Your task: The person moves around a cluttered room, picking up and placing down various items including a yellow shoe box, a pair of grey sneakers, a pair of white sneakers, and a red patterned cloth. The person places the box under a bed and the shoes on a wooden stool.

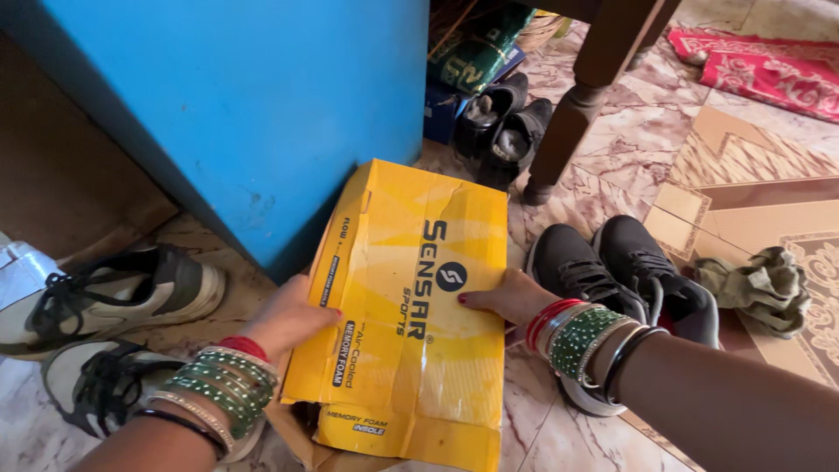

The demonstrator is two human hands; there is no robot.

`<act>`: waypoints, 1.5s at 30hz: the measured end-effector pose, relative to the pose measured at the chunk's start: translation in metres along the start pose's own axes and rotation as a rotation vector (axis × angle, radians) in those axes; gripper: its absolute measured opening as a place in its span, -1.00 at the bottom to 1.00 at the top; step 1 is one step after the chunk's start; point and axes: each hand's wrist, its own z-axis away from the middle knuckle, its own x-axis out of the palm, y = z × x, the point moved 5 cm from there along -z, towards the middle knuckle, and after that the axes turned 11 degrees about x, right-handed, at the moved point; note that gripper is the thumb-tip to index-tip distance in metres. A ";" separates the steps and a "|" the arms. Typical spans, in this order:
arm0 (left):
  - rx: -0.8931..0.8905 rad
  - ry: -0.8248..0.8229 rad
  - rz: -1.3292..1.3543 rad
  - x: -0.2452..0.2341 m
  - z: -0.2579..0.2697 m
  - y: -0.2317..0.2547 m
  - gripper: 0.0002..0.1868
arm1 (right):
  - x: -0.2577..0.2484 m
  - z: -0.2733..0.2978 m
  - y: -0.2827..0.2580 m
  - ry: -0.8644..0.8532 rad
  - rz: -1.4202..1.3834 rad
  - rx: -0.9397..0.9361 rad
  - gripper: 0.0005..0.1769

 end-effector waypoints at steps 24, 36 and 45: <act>-0.103 0.179 -0.013 0.012 -0.024 0.012 -0.58 | 0.004 -0.026 -0.006 0.000 -0.628 -0.159 -0.53; -0.121 0.329 0.175 0.004 0.022 0.048 -0.57 | -0.026 0.035 -0.038 -0.196 -0.730 -0.503 -0.39; -0.092 0.229 0.112 -0.058 0.082 0.184 -0.37 | -0.096 0.198 -0.081 -0.042 -0.705 -0.534 -0.32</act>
